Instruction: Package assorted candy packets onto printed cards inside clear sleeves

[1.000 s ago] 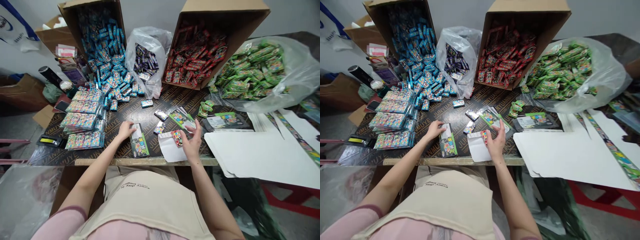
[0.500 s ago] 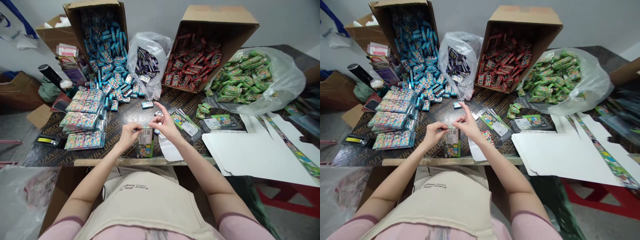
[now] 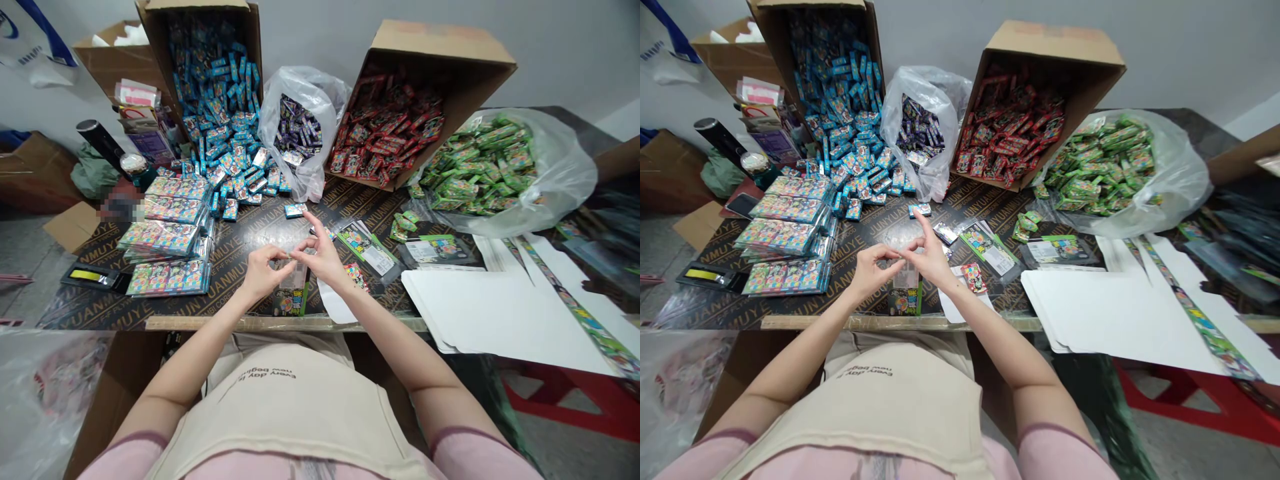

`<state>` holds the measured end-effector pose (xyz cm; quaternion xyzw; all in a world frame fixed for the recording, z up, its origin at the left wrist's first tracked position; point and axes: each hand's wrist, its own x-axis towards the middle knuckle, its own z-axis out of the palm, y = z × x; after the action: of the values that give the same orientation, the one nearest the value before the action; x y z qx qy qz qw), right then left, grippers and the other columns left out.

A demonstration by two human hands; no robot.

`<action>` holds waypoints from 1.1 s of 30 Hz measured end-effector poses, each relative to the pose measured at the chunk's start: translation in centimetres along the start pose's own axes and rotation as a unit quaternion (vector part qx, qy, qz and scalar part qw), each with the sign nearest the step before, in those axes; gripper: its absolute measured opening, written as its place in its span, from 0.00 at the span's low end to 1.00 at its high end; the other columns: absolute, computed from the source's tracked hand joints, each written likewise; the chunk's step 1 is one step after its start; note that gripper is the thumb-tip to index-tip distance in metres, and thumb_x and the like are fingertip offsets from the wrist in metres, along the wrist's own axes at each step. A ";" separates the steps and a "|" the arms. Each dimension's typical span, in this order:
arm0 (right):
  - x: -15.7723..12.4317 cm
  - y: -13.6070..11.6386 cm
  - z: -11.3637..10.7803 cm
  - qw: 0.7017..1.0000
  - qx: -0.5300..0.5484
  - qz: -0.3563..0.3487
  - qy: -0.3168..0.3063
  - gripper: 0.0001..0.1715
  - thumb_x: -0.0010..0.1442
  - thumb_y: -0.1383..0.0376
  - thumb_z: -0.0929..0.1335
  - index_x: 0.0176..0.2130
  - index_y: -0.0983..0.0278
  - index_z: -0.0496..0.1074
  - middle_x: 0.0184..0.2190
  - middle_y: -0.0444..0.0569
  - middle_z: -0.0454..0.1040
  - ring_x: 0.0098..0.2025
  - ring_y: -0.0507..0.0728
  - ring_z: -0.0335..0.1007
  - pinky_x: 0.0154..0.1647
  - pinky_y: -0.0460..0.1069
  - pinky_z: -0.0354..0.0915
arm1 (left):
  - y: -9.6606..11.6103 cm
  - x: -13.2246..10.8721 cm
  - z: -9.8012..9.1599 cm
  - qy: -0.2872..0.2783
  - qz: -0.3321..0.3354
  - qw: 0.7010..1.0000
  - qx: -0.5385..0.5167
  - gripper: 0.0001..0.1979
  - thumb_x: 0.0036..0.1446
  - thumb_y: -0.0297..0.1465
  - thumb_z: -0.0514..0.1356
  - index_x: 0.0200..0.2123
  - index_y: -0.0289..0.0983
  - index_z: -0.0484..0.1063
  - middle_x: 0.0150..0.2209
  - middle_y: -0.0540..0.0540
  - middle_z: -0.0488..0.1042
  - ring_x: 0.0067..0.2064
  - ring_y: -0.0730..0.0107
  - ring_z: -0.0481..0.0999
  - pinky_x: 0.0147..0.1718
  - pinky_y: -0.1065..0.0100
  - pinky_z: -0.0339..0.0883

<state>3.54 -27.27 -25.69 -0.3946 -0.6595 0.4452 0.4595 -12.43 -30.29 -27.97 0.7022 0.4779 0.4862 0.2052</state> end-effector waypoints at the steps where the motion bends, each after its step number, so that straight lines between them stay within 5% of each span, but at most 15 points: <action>1: -0.1 0.0 0.0 1.000 -0.017 -0.003 0.003 0.49 0.50 0.61 0.74 0.65 0.57 0.52 0.35 0.44 0.76 0.29 0.53 0.71 0.45 0.53 0.68 | 0.0 0.0 0.1 0.006 -0.011 1.000 0.001 0.06 0.50 0.32 0.66 0.25 0.37 0.74 0.27 0.47 0.78 0.30 0.68 0.76 0.34 0.66 0.68; 7: -0.6 0.8 0.4 0.999 -0.025 0.018 0.032 0.54 0.48 0.65 0.73 0.66 0.53 0.47 0.38 0.45 0.74 0.32 0.53 0.70 0.41 0.51 0.68 | 0.2 0.2 0.4 0.006 -0.060 0.998 0.024 0.08 0.47 0.26 0.67 0.22 0.37 0.71 0.25 0.50 0.75 0.28 0.71 0.73 0.30 0.69 0.66; 10: -0.4 1.7 0.7 0.991 0.073 0.103 0.037 0.59 0.44 0.66 0.73 0.67 0.53 0.44 0.32 0.41 0.70 0.31 0.52 0.68 0.35 0.49 0.68 | 0.7 0.7 -0.1 -0.049 -0.059 0.996 0.051 0.07 0.46 0.25 0.68 0.31 0.36 0.75 0.29 0.48 0.77 0.30 0.69 0.75 0.32 0.68 0.66; 14: 0.2 2.9 0.3 0.969 0.156 0.176 0.068 0.51 0.48 0.61 0.70 0.65 0.53 0.45 0.29 0.39 0.67 0.31 0.52 0.69 0.35 0.48 0.67 | 0.6 1.7 -1.7 -0.135 -0.054 0.987 0.075 0.04 0.49 0.29 0.66 0.32 0.37 0.78 0.31 0.45 0.79 0.33 0.64 0.76 0.35 0.65 0.67; 17: -0.2 3.6 -0.7 0.967 0.131 0.142 0.169 0.45 0.53 0.53 0.68 0.64 0.52 0.47 0.37 0.44 0.70 0.41 0.54 0.71 0.41 0.49 0.67 | -0.8 2.3 -3.8 -0.018 -0.131 0.991 -0.020 0.05 0.49 0.32 0.67 0.29 0.36 0.78 0.29 0.46 0.79 0.32 0.67 0.76 0.33 0.67 0.67; 20: -1.4 4.3 -1.0 0.960 0.112 0.131 0.220 0.45 0.53 0.48 0.69 0.63 0.52 0.48 0.43 0.48 0.71 0.46 0.55 0.69 0.43 0.50 0.68 | -2.4 1.9 -5.1 0.136 -0.229 0.944 -0.195 0.14 0.46 0.38 0.68 0.33 0.35 0.75 0.29 0.49 0.77 0.29 0.72 0.74 0.28 0.70 0.67; 23: -2.3 4.6 -0.6 0.957 0.168 0.160 0.177 0.52 0.49 0.47 0.72 0.64 0.53 0.46 0.42 0.48 0.73 0.41 0.57 0.72 0.39 0.53 0.71 | -3.6 0.3 -4.7 0.167 -0.270 0.907 -0.276 0.21 0.44 0.44 0.69 0.35 0.35 0.70 0.28 0.50 0.75 0.27 0.74 0.73 0.25 0.71 0.68; 27: -2.1 3.4 -1.3 0.962 0.152 0.097 0.203 0.57 0.44 0.50 0.75 0.64 0.55 0.47 0.39 0.48 0.73 0.34 0.57 0.73 0.35 0.54 0.72 | -4.3 -2.6 -3.3 0.091 -0.317 0.898 -0.290 0.25 0.39 0.42 0.71 0.37 0.35 0.68 0.31 0.45 0.77 0.31 0.69 0.77 0.32 0.65 0.73; 30: -1.8 1.8 -2.2 0.985 0.081 0.048 0.142 0.57 0.44 0.56 0.76 0.65 0.56 0.48 0.32 0.43 0.73 0.29 0.55 0.71 0.33 0.52 0.71 | -3.7 -3.2 -3.2 0.071 -0.269 0.946 -0.164 0.31 0.39 0.38 0.72 0.46 0.37 0.68 0.44 0.40 0.77 0.46 0.60 0.78 0.46 0.57 0.72; 33: -1.9 1.0 -1.9 0.999 0.012 0.036 0.003 0.57 0.46 0.62 0.75 0.67 0.56 0.47 0.24 0.38 0.69 0.24 0.53 0.67 0.29 0.49 0.67 | -2.1 -2.2 -3.3 0.036 -0.120 0.992 -0.027 0.32 0.46 0.35 0.70 0.55 0.42 0.66 0.58 0.39 0.69 0.60 0.57 0.68 0.58 0.54 0.62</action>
<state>6.00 -28.35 -26.79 -0.4140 -0.6382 0.4682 0.4496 -16.50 -31.81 -29.14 0.6162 0.5520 0.4959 0.2638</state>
